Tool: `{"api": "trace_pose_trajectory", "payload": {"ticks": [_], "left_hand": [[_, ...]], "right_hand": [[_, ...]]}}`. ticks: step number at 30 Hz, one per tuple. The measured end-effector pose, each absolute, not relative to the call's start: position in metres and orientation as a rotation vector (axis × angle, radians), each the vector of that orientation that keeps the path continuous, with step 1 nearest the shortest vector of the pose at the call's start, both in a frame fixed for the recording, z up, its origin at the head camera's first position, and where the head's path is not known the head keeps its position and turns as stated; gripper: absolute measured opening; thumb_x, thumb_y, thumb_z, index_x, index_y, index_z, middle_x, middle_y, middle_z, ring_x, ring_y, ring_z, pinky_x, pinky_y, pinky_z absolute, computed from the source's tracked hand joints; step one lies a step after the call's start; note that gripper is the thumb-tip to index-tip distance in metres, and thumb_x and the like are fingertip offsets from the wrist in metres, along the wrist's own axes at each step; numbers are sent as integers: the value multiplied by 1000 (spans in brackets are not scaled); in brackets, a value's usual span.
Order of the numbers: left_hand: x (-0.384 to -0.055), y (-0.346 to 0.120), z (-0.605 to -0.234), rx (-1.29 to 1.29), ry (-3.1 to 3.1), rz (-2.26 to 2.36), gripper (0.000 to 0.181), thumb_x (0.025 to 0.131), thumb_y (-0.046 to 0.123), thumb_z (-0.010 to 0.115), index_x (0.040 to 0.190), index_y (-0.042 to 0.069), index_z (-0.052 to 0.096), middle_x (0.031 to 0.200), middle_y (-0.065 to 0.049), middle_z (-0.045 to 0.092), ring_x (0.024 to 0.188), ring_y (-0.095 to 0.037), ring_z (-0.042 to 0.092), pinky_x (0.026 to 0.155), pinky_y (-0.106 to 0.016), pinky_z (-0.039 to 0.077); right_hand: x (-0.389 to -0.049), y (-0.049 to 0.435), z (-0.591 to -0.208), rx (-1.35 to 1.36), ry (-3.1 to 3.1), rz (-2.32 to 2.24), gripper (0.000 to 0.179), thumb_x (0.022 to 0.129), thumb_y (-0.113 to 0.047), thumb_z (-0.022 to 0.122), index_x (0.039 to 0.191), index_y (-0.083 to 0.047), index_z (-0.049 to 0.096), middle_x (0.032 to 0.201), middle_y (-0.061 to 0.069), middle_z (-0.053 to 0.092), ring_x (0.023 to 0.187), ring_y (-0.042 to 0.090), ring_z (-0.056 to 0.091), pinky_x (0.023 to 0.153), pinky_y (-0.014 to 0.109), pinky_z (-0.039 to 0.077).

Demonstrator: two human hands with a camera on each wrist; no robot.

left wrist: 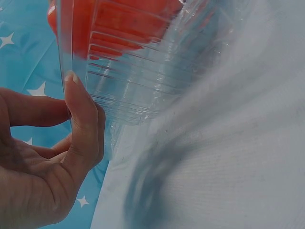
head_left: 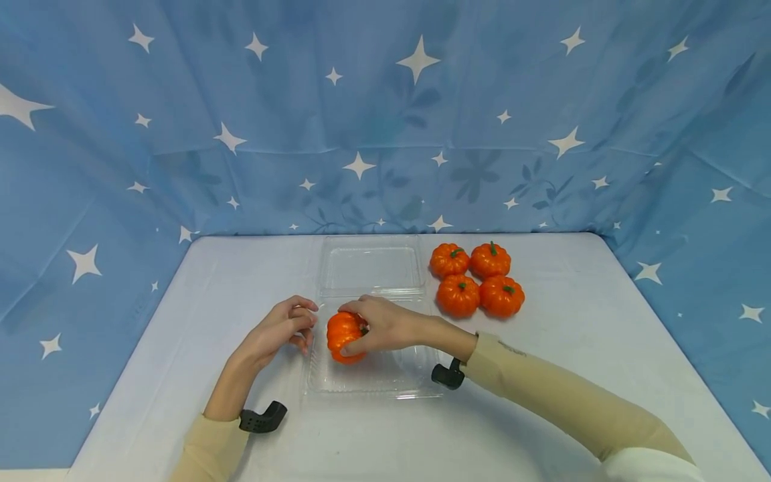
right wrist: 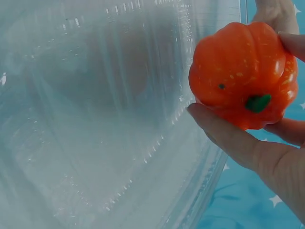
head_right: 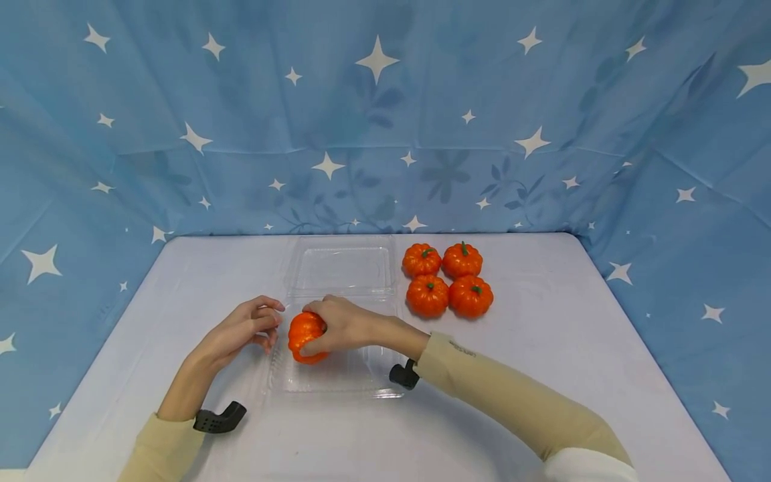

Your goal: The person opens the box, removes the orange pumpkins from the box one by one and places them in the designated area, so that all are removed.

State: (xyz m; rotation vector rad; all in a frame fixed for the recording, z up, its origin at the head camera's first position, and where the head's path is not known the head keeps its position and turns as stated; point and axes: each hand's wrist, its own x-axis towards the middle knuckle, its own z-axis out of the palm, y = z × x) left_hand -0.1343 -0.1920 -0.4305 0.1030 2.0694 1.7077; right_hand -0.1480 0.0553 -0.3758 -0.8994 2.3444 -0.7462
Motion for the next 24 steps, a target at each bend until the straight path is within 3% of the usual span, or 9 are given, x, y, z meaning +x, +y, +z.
{"api": "trace_pose_trajectory", "payload": {"ticks": [10,18,24], "left_hand": [[-134,-192,-432,87,2064,1708,37,102,4,47,134,-13,39,84,-8,54,64,-17,56,58,-27,56],[-134,-192,-433,86,2080,1699,38,101,4,47,134,-13,39,81,-7,53,64,-18,56,57,-26,55],[-136,-191,-433,73,2078,1701,36,102,4,47,133,-12,40,82,-7,52,63,-18,56,57,-26,55]], "right_hand": [[-143,67,-376,-821,2325,-860,78,84,-30,82,149,-4,47,135,9,60,115,20,60,100,34,55],[-139,72,-379,-779,2357,-853,69,81,-31,85,137,-6,54,122,2,64,109,16,59,97,32,55],[-137,79,-378,-824,2376,-836,70,83,-34,80,143,-9,53,128,3,60,114,17,57,98,34,55]]}}
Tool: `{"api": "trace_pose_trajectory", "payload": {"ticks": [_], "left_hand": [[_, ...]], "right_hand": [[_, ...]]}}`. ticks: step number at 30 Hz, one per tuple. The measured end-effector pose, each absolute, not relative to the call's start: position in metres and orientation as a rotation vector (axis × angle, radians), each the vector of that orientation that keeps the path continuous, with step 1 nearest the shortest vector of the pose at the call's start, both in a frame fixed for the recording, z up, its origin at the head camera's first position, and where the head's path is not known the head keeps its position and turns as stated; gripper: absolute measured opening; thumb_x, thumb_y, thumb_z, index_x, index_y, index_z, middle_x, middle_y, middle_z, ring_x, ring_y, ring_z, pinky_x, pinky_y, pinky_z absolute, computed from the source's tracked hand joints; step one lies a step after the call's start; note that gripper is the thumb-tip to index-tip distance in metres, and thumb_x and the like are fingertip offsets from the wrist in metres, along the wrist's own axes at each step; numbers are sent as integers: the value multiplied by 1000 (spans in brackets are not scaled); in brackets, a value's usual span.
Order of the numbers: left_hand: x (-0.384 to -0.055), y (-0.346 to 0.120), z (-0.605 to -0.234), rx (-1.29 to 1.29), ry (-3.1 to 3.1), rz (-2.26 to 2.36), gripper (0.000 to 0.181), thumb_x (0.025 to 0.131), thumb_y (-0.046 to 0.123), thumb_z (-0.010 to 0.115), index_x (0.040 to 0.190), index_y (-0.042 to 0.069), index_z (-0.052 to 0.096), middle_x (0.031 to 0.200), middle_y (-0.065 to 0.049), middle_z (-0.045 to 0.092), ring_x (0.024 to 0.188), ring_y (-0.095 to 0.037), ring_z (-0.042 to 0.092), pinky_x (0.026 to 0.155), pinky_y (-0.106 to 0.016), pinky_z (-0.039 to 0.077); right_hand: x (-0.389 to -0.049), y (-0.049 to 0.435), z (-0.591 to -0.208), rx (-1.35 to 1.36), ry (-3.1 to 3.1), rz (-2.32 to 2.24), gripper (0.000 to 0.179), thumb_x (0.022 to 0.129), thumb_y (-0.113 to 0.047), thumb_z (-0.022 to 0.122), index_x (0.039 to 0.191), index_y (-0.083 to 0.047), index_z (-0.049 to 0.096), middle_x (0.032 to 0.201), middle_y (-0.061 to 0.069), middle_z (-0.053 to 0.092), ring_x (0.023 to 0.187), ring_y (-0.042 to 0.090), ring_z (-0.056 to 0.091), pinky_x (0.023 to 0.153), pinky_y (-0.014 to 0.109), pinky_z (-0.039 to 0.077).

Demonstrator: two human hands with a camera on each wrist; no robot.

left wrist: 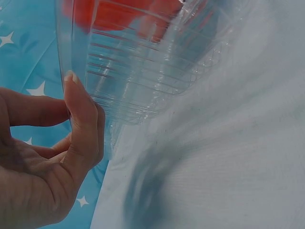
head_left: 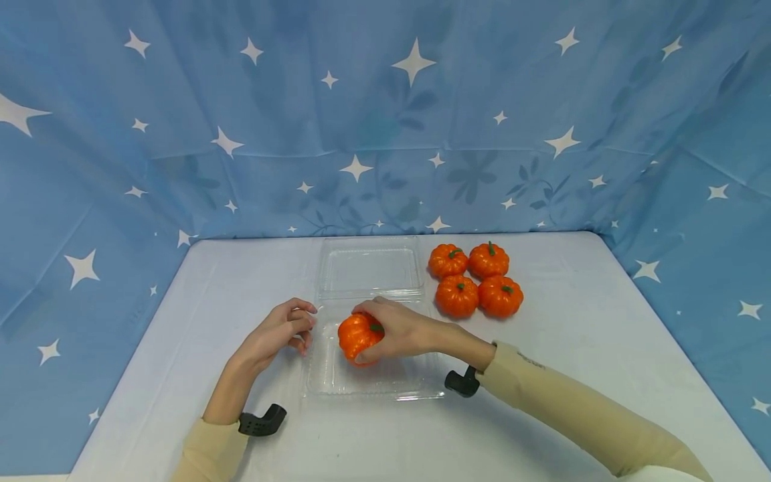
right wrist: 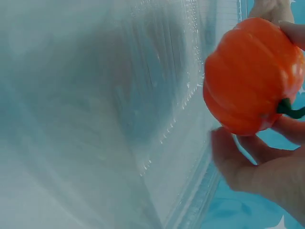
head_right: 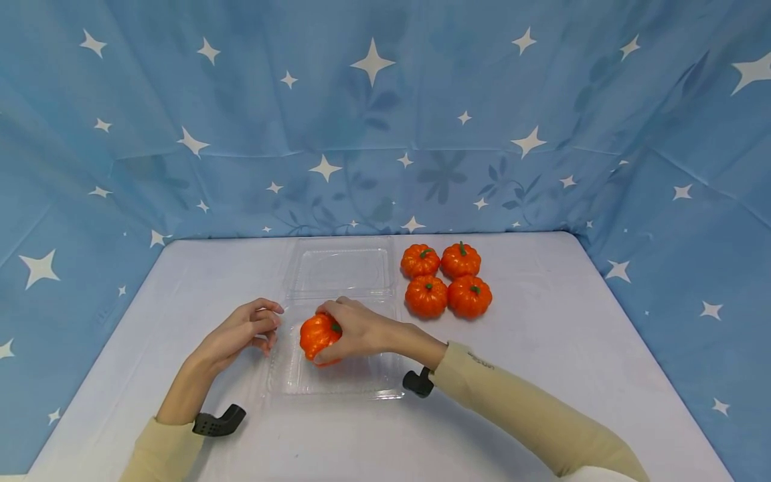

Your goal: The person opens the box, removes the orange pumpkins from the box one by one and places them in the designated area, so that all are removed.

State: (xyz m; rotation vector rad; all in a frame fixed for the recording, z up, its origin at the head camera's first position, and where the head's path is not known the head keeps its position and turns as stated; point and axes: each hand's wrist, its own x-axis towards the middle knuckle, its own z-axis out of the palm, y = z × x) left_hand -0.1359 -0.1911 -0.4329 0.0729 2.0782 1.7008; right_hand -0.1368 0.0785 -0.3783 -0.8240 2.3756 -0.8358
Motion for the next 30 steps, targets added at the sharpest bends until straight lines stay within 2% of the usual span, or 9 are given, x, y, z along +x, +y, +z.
{"api": "trace_pose_trajectory", "payload": {"ticks": [6,9,15,30], "left_hand": [[-135,-192,-434,75,2080,1696,37,101,5,48,134,-13,40,81,-8,53,62,-18,55,57,-27,56],[-135,-192,-433,86,2080,1698,37,101,4,48,133,-13,40,80,-8,52,62,-18,55,57,-27,56],[-135,-192,-434,85,2084,1702,37,101,4,48,133,-13,40,80,-8,52,63,-19,56,57,-28,56],[-135,-193,-434,98,2078,1703,38,102,4,48,134,-13,39,79,-8,54,63,-18,56,58,-32,56]], "right_hand": [[-134,85,-378,-822,2380,-854,79,83,-39,79,152,-17,49,134,7,55,118,20,56,101,40,54],[-133,87,-378,-817,2393,-886,83,82,-38,82,152,-14,47,137,6,57,120,19,57,104,41,53],[-130,90,-377,-784,2432,-918,80,79,-35,86,144,-7,50,130,3,63,113,18,59,99,39,56],[-122,106,-376,-831,2464,-915,79,81,-31,85,147,-6,50,133,3,63,117,19,60,99,41,57]]}}
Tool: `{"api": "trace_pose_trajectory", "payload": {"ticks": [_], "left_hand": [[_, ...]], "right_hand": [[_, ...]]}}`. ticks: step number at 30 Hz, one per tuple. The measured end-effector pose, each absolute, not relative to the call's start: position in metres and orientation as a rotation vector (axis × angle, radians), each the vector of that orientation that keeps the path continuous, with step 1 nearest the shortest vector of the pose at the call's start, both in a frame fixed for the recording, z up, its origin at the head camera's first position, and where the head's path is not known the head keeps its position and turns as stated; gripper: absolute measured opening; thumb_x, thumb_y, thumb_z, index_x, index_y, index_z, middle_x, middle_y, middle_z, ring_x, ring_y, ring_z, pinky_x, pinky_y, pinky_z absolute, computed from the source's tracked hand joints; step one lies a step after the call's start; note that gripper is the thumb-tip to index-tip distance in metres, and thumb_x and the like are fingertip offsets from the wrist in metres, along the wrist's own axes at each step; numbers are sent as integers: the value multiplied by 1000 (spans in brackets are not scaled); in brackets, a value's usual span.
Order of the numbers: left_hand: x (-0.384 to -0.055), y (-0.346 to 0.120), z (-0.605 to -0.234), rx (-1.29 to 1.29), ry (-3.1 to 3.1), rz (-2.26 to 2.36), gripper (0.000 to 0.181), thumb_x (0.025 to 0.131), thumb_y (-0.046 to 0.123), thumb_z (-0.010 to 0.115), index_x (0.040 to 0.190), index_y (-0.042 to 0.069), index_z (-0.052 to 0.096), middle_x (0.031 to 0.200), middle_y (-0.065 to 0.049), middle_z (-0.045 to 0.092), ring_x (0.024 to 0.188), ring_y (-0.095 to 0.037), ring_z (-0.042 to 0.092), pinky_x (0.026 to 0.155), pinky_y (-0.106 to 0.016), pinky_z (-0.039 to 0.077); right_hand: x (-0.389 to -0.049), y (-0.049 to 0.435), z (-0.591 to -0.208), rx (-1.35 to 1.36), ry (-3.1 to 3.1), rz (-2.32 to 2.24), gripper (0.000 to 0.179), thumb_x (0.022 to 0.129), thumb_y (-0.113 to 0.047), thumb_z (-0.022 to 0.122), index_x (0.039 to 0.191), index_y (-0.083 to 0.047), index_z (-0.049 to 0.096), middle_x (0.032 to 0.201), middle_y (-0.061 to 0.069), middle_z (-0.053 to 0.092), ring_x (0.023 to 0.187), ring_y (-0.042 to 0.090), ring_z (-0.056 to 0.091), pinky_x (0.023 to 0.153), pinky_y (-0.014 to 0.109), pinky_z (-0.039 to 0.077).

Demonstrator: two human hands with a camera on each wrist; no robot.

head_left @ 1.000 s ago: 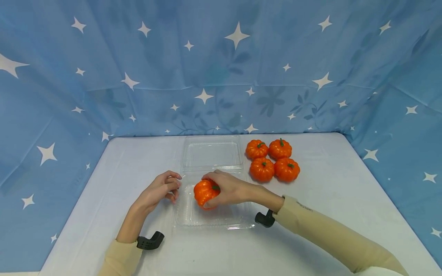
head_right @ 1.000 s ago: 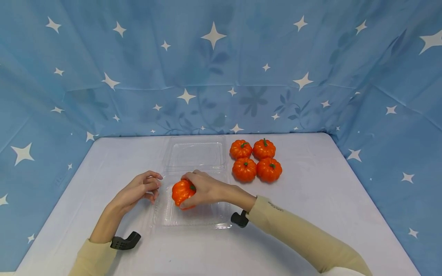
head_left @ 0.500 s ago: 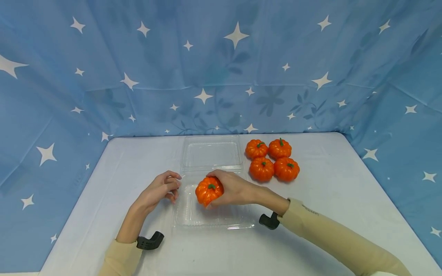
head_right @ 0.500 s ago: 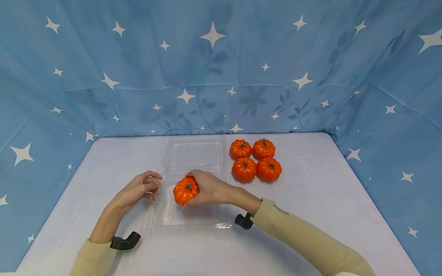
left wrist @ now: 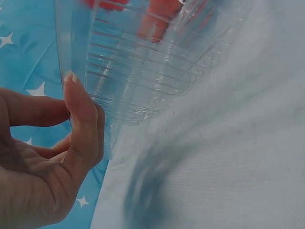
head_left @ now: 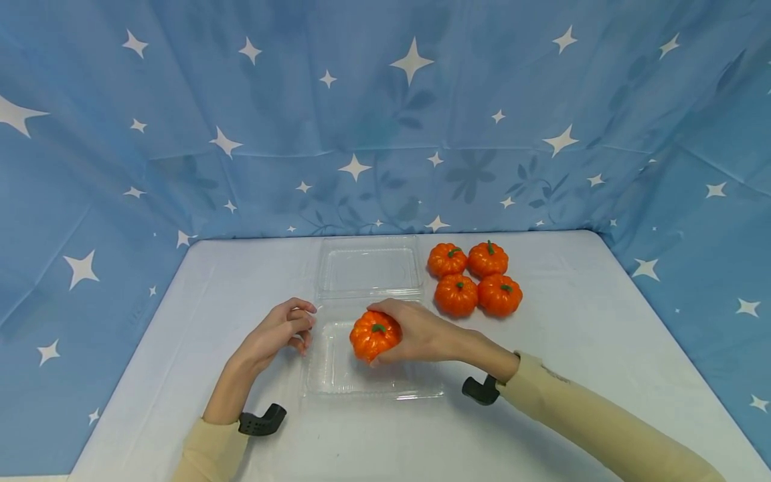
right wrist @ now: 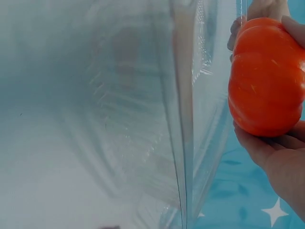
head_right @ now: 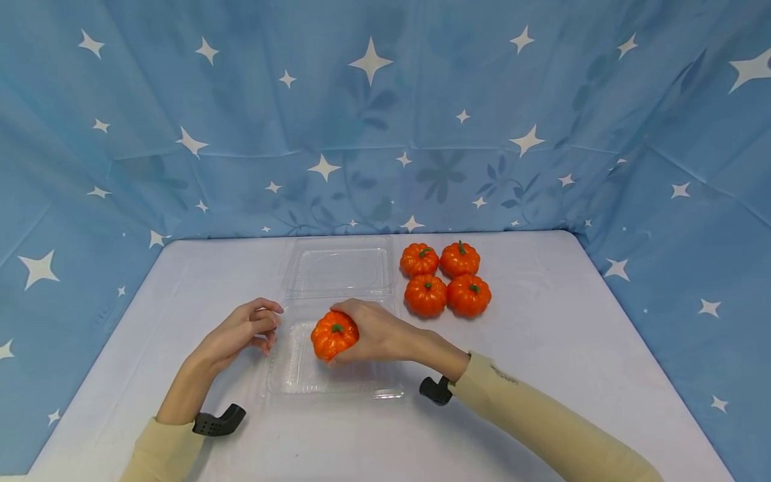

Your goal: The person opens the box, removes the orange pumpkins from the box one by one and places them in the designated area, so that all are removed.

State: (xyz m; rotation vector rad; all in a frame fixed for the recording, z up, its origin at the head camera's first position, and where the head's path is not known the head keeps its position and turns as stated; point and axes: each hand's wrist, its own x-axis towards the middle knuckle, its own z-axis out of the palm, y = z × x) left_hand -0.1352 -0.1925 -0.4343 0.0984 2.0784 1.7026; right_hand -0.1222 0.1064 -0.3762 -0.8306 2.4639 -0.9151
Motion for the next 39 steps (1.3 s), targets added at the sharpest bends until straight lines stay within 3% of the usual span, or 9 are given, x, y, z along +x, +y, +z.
{"api": "trace_pose_trajectory", "payload": {"ticks": [18,27,39], "left_hand": [[-136,-194,-433,127,2070,1710,40,103,6,51,136,-14,39,77,-8,57,63,-17,58,59,-34,57],[-134,-195,-433,127,2062,1706,40,103,6,50,136,-14,38,78,-9,56,63,-18,57,59,-35,57],[-133,-195,-431,132,2060,1710,40,104,6,50,136,-14,38,80,-10,55,64,-18,58,59,-34,57]], "right_hand": [[-114,145,-365,-806,2557,-965,79,80,-32,86,145,-4,51,130,4,65,115,21,62,90,38,60],[-110,165,-363,-736,2624,-948,82,80,-39,86,147,-6,52,134,4,63,120,24,61,95,45,58],[-105,191,-365,-695,2704,-983,78,78,-36,89,142,-5,54,128,4,66,117,23,63,93,44,59]]}}
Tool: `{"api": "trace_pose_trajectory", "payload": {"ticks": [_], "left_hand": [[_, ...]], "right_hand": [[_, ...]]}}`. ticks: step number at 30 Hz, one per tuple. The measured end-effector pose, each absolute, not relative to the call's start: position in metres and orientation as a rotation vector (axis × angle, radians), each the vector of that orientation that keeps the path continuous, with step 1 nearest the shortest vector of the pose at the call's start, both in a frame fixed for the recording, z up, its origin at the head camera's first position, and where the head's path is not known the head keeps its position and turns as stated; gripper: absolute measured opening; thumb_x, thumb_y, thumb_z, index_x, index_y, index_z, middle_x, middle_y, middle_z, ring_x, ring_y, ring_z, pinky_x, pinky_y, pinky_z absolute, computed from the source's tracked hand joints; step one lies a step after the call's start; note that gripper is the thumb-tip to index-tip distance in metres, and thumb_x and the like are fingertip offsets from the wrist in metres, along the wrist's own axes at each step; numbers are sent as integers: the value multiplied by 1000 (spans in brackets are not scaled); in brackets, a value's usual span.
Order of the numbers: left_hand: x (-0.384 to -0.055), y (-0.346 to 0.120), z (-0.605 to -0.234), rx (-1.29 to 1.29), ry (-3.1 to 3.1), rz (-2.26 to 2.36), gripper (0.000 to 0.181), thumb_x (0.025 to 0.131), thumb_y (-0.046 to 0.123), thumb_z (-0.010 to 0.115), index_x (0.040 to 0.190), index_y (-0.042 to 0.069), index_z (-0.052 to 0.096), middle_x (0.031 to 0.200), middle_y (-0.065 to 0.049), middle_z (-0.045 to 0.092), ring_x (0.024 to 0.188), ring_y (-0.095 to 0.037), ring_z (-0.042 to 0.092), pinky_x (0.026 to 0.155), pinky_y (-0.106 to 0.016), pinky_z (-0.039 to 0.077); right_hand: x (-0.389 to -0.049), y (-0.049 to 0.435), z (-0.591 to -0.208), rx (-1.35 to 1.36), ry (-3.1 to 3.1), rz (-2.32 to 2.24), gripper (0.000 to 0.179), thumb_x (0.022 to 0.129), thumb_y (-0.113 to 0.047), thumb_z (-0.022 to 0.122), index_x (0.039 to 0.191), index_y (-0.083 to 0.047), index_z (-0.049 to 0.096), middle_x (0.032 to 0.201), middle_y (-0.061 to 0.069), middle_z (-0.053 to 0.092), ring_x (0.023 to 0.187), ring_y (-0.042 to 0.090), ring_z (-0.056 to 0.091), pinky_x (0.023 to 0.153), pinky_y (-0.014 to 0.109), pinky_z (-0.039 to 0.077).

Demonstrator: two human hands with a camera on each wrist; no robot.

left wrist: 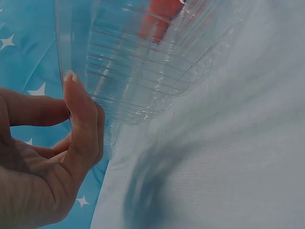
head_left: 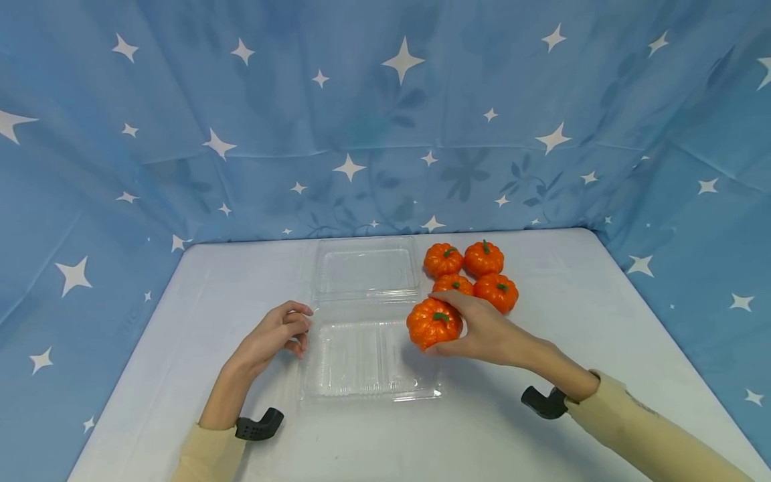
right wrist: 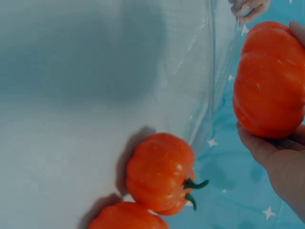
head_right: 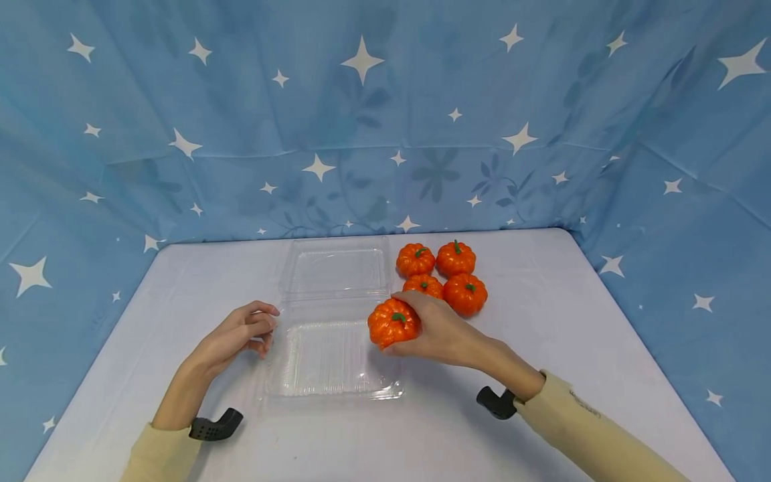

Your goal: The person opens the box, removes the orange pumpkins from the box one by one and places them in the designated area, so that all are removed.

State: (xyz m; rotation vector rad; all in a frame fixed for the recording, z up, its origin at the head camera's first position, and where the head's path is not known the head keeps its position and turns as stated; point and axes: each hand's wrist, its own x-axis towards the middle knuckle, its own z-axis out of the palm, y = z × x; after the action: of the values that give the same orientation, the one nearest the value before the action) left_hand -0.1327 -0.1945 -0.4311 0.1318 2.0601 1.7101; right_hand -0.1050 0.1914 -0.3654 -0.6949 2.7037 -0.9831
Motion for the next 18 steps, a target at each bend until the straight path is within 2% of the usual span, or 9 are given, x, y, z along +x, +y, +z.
{"api": "trace_pose_trajectory", "payload": {"ticks": [7,13,18], "left_hand": [[-132,-194,-430,128,2057,1711,39,104,6,50,135,-14,38,81,-9,54,65,-17,58,60,-33,57],[-132,-194,-429,132,2055,1712,40,104,6,50,135,-14,38,81,-9,53,65,-17,57,60,-34,57],[-132,-194,-428,127,2051,1713,40,104,6,50,135,-14,38,81,-9,53,65,-17,57,60,-34,57]], "right_hand": [[-102,205,-369,-598,2721,-986,83,79,-39,88,144,-1,52,134,11,63,121,28,62,96,49,58],[-100,214,-375,-567,2741,-1003,77,81,-31,86,143,-1,52,136,15,62,123,33,60,94,50,59],[-95,222,-380,-509,2764,-993,80,82,-34,86,143,2,50,137,18,60,125,37,59,95,53,58]]}}
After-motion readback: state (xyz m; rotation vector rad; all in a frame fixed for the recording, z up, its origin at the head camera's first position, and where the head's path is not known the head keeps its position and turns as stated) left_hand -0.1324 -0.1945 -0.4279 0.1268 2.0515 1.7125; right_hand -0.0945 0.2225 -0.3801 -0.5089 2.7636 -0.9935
